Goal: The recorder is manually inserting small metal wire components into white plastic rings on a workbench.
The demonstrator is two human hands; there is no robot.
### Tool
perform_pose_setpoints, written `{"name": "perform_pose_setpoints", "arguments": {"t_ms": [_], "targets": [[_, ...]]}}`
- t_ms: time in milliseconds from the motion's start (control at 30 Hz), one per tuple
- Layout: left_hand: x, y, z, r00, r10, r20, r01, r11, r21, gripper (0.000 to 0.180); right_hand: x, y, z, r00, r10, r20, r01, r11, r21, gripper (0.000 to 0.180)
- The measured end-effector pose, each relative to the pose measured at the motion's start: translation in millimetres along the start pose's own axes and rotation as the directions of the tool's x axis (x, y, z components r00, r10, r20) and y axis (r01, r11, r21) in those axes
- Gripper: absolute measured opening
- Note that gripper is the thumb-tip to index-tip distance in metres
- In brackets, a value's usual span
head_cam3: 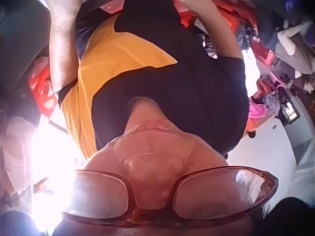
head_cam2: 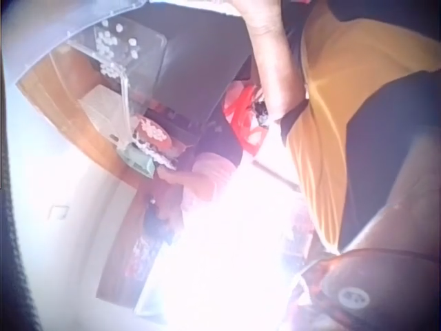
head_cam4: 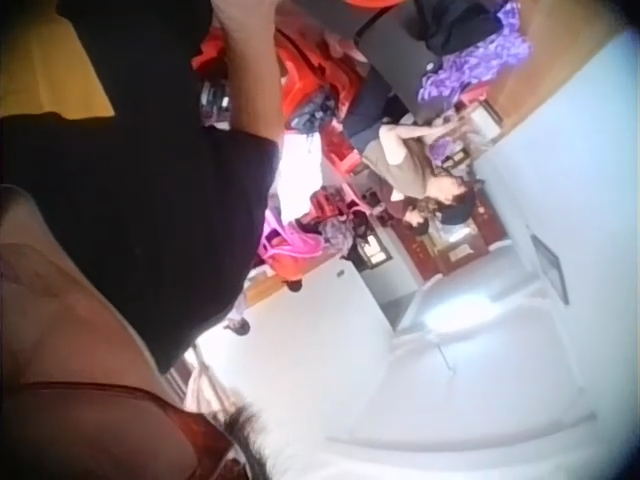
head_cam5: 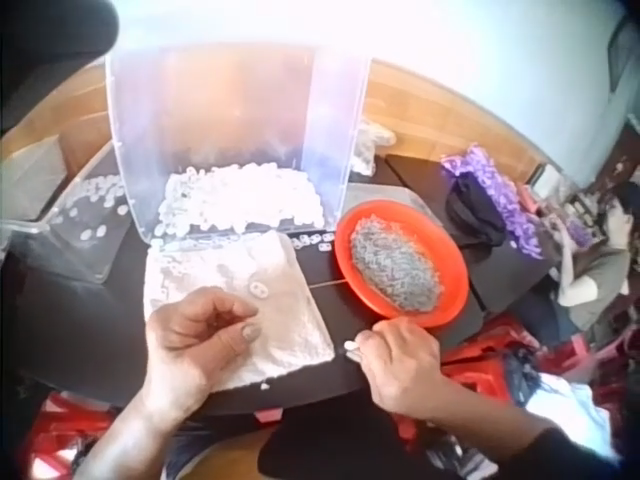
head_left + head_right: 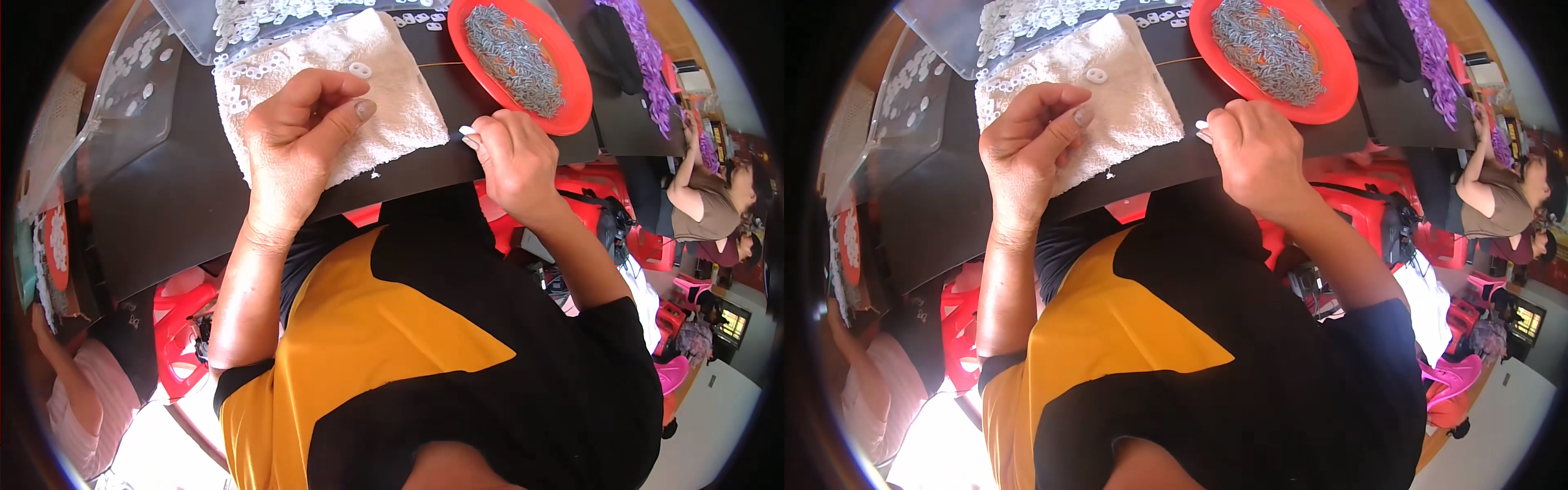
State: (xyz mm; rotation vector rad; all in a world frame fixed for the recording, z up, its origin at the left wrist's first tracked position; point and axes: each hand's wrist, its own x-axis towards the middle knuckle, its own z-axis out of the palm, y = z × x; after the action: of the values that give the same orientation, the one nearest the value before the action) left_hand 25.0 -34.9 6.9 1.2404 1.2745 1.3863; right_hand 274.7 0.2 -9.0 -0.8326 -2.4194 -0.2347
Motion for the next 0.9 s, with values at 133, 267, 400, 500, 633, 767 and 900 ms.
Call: {"name": "perform_pose_setpoints", "arguments": {"t_ms": [133,267,400,500,633,767,900], "targets": [[-1,-1,1,0.999,-0.028,0.024,0.028,1.000,-0.013,0.012,-2,2,0,0.997,0.031,0.069,-0.029,0.999,-0.028,0.018],[-1,-1,2,0.999,-0.020,0.028,0.020,1.000,0.003,0.011,-1,10,1,0.990,-0.004,0.142,0.010,0.999,-0.042,0.016],[-2,2,-1,0.999,-0.028,0.026,0.027,1.000,0.005,0.011,3,12,0,0.982,-0.038,0.187,0.042,0.999,-0.021,0.017],[0,0,-1,0.999,-0.039,0.030,0.038,0.999,0.006,0.012,7,9,0,0.978,-0.023,0.209,0.027,1.000,-0.016,0.018],[1,0,-2,0.999,-0.034,0.029,0.034,0.999,-0.005,0.011,11,8,-2,0.961,-0.011,0.276,0.020,0.999,-0.029,0.016],[0,1,-1,0.999,-0.012,0.030,0.012,1.000,0.002,0.010,13,7,-4,0.940,-0.020,0.341,0.049,0.996,-0.078,0.015],[-1,1,-1,0.999,0.024,0.049,-0.025,0.999,0.026,0.008,17,9,-6,0.941,0.006,0.337,0.003,1.000,-0.028,0.010]]}}
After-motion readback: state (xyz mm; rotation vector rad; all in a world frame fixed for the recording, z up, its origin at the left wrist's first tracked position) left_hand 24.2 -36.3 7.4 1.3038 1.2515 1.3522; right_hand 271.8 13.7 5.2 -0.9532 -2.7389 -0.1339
